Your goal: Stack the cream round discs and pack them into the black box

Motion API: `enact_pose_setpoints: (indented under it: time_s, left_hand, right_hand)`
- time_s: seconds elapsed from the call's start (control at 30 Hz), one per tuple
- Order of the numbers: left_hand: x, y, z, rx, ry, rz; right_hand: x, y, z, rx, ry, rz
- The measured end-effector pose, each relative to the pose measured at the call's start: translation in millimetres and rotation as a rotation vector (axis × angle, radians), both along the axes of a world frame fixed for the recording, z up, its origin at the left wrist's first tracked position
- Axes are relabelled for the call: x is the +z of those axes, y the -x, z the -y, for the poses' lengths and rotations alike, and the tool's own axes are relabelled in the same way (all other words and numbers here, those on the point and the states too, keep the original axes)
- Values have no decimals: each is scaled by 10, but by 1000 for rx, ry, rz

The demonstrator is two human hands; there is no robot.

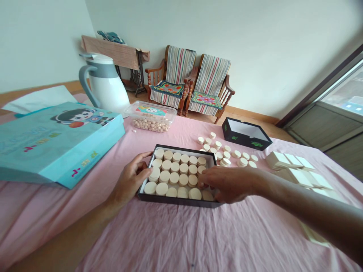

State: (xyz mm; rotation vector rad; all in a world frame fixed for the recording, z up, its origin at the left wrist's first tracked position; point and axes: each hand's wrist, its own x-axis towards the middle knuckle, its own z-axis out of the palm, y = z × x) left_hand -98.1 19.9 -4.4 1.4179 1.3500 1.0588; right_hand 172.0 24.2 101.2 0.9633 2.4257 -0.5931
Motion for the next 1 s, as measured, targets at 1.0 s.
enact_pose_setpoints:
  time_s: [1.0]
  left_hand:
    - [16, -11, 28, 23, 12, 25]
  right_hand:
    - [-88, -23, 214, -44, -138, -9]
